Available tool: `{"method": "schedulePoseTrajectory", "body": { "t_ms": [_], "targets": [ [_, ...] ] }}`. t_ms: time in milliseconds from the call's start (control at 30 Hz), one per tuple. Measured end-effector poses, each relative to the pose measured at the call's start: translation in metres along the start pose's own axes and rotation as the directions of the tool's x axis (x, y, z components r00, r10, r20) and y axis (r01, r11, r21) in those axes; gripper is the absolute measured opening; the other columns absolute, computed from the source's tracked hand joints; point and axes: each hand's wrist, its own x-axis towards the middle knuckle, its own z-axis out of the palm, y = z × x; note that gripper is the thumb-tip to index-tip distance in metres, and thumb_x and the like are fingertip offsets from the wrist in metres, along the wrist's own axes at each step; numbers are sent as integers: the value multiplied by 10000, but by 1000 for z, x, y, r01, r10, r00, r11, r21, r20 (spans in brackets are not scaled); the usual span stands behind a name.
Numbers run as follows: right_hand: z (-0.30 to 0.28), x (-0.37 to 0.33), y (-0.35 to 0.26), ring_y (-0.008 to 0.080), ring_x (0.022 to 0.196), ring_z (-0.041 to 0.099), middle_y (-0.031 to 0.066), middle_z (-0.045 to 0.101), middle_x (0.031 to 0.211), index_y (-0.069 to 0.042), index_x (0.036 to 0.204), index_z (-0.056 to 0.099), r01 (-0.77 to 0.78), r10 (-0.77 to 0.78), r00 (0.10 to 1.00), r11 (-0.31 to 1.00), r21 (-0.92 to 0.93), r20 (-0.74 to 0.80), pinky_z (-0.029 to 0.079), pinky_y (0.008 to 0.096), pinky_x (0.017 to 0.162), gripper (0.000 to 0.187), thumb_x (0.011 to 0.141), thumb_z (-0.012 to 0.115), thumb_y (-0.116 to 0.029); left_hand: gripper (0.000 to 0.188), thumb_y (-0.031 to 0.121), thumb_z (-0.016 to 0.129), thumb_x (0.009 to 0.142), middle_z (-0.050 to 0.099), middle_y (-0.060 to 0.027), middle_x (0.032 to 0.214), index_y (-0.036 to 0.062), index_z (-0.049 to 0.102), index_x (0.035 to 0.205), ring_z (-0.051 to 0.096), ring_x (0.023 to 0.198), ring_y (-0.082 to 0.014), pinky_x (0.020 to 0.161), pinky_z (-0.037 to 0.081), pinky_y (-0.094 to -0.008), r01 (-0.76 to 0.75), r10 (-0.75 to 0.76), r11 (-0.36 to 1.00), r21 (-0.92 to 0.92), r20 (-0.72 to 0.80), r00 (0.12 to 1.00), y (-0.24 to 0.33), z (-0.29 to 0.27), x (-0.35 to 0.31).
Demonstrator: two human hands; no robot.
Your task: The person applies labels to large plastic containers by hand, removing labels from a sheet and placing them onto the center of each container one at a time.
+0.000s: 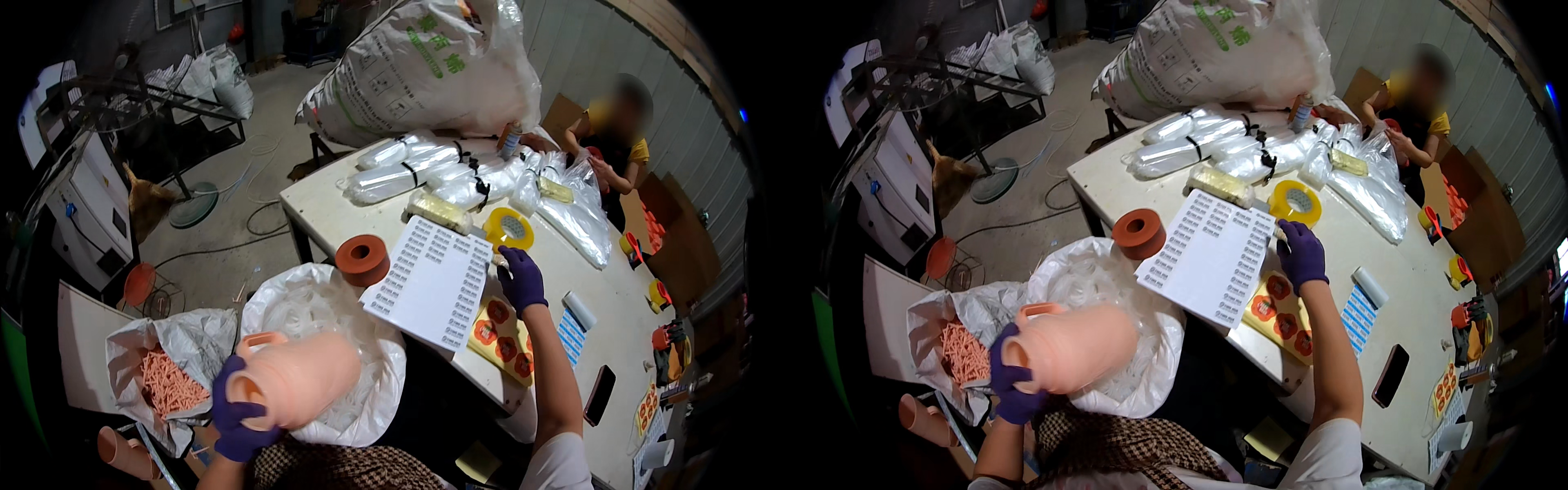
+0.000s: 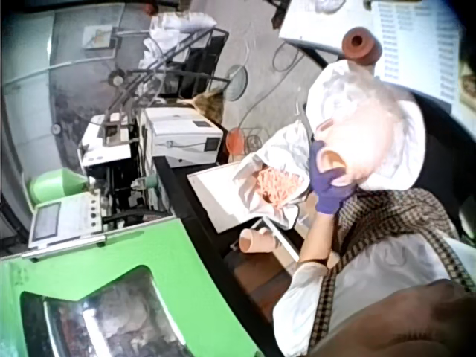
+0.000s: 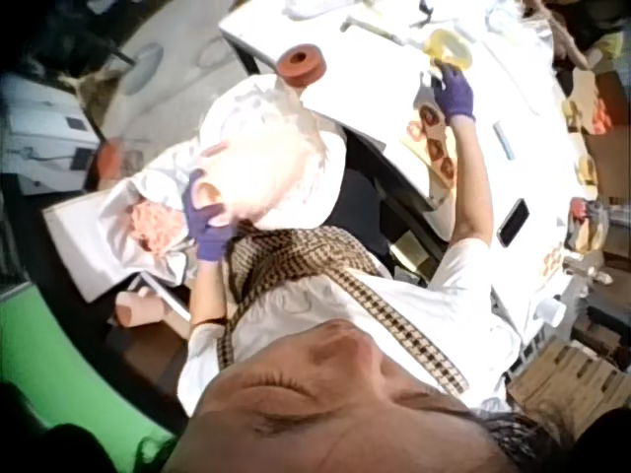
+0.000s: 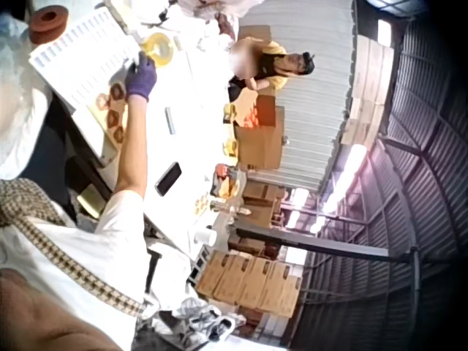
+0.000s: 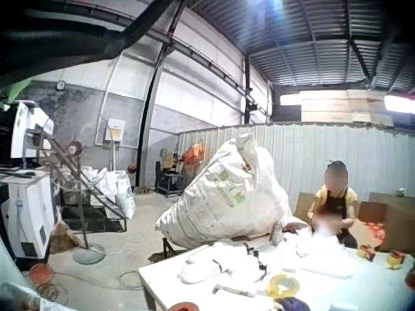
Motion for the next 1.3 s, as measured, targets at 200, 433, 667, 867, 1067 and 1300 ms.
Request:
{"method": "schedulePoseTrajectory", "body": {
  "t_ms": [200,433,667,867,1067,1300],
  "targets": [
    [39,15,59,304,986,653,118,663,1056,-153,1140,661,134,-35,961,927,-349,276,527,451,856,298,843,636,-167,371,348,862,702,548,-229,1328,155,563,804,561,1225,-391,1057,431,-529,-351,344,932,-91,-79,936,80,25,71],
    [32,3,58,363,904,660,155,624,1020,-136,1119,656,-94,106,992,984,-151,71,541,465,759,263,856,640,-138,372,192,913,599,635,-219,1192,68,586,725,645,1082,-355,936,505,-432,-634,626,772,-45,223,747,136,126,173],
    [3,5,-61,283,775,671,136,611,1036,-153,1090,734,-13,0,995,991,132,102,551,393,714,215,889,713,-228,419,290,889,670,651,-226,1100,48,549,709,668,1002,-345,824,543,-395,-556,528,831,-1,313,789,136,171,198],
    [47,11,-35,332,869,650,157,610,1056,-125,1101,727,-52,63,992,993,-104,105,544,417,780,276,875,687,-279,419,278,899,644,647,-216,1112,48,556,720,670,998,-345,829,544,-393,-570,542,821,6,302,784,137,170,191],
    [35,20,-38,384,901,657,170,651,1013,-109,1157,698,-253,229,956,960,121,183,544,468,818,386,806,726,-268,418,287,901,640,645,-208,1116,55,565,728,675,971,-335,812,548,-390,-579,551,815,14,291,782,137,173,193],
    [21,13,-40,287,829,686,72,668,1000,-217,1103,719,-133,141,989,982,-136,53,552,416,702,252,852,702,-196,416,327,882,682,654,-178,1077,66,560,707,680,914,-319,760,556,-374,-626,583,775,81,289,759,146,190,201]
  ]
}}
